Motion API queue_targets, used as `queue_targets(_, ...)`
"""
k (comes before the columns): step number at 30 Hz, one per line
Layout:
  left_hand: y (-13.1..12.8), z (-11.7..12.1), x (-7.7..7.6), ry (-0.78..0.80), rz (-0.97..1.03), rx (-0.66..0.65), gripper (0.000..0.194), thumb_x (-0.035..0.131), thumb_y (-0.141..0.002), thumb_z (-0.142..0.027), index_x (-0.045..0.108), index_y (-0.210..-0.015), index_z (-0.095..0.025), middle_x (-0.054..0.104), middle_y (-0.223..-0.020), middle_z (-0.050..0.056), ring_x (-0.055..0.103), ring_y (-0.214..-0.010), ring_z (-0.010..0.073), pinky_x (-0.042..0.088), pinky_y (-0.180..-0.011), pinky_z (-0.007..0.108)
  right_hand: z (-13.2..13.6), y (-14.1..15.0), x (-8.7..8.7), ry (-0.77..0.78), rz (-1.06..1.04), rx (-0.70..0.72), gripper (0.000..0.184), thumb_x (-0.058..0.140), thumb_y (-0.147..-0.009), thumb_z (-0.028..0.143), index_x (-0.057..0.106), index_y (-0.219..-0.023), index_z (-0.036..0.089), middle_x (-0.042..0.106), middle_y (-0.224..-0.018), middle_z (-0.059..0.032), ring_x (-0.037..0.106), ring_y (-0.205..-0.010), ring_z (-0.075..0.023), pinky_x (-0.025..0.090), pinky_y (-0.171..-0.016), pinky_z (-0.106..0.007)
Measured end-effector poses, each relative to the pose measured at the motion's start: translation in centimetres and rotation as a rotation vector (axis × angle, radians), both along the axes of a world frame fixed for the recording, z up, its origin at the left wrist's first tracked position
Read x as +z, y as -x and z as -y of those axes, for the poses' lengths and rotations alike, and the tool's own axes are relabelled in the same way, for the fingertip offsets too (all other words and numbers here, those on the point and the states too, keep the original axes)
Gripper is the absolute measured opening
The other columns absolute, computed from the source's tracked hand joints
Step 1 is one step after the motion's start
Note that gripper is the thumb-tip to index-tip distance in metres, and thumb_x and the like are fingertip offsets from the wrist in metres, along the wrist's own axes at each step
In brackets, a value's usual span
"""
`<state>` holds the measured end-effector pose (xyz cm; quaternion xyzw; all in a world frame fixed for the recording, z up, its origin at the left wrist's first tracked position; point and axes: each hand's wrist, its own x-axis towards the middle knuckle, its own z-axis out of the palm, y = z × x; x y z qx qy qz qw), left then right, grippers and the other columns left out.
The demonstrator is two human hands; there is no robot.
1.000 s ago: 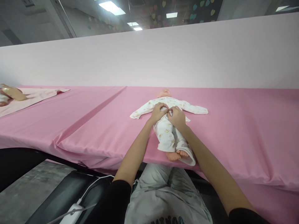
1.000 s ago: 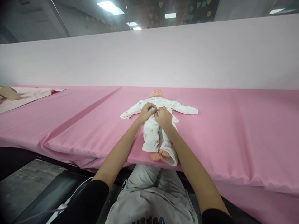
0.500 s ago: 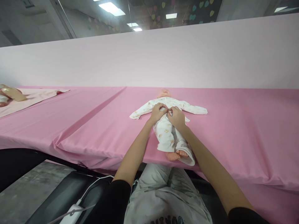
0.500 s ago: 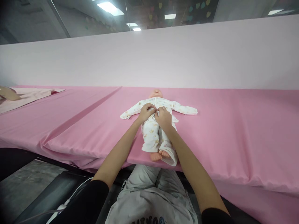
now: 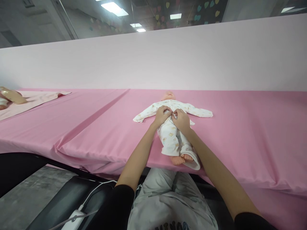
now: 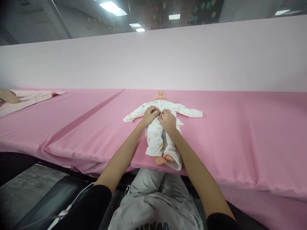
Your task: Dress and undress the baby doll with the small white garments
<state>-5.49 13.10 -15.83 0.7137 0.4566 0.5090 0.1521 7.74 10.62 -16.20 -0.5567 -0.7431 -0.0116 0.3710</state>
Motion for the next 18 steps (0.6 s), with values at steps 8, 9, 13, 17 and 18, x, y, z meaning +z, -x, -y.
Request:
queue_targets(8, 0.0, -0.1, 0.0, 0.006, 0.012, -0.013, 0.006, 0.057, -0.072, -0.020, 0.062, -0.070, -0.019, 0.063, -0.080, 0.000, 0.052, -0.080, 0.0149, 0.040, -0.081, 0.031, 0.4, 0.0, 0.4, 0.017, 0.044, -0.019, 0.012, 0.048, -0.084, 0.024, 0.057, -0.085, 0.016, 0.059, -0.085, -0.0041, 0.053, -0.078, -0.0163, 0.032, -0.062, -0.025)
queue_targets(9, 0.0, -0.1, -0.1, 0.009, 0.017, -0.011, 0.006, 0.056, -0.073, -0.021, 0.062, -0.070, -0.019, 0.063, -0.080, 0.000, 0.052, -0.079, 0.0149, 0.040, -0.080, 0.030, 0.5, 0.1, 0.5, 0.030, 0.064, -0.031, 0.014, 0.047, -0.084, 0.026, 0.058, -0.081, 0.017, 0.059, -0.084, -0.0042, 0.053, -0.078, -0.0165, 0.032, -0.062, -0.025)
queue_targets(13, 0.1, 0.0, -0.1, 0.016, 0.026, -0.009, 0.006, 0.057, -0.073, -0.022, 0.061, -0.071, -0.019, 0.062, -0.081, 0.000, 0.051, -0.079, 0.0147, 0.039, -0.080, 0.030, 1.5, 0.5, 1.3, 0.150, 0.178, -0.105, 0.029, 0.045, -0.085, 0.040, 0.061, -0.078, 0.017, 0.062, -0.082, -0.0066, 0.057, -0.079, -0.0206, 0.032, -0.061, -0.027)
queue_targets(17, 0.1, 0.0, -0.1, 0.011, 0.022, -0.015, 0.005, 0.058, -0.073, -0.022, 0.061, -0.070, -0.019, 0.063, -0.080, 0.000, 0.052, -0.080, 0.0150, 0.039, -0.082, 0.031, 2.3, 0.4, 2.3, 0.307, 0.248, -0.133, 0.041, 0.042, -0.084, 0.050, 0.064, -0.087, 0.015, 0.064, -0.086, -0.0114, 0.059, -0.085, -0.0255, 0.035, -0.064, -0.029)
queue_targets(18, 0.0, 0.0, -0.1, 0.007, 0.019, -0.011, 0.005, 0.058, -0.074, -0.022, 0.061, -0.070, -0.019, 0.063, -0.080, 0.000, 0.052, -0.081, 0.0151, 0.039, -0.082, 0.031, 2.3, 0.3, 2.5, 0.335, 0.254, -0.120, 0.042, 0.041, -0.084, 0.050, 0.064, -0.087, 0.015, 0.064, -0.087, -0.0119, 0.059, -0.085, -0.0254, 0.035, -0.064, -0.029)
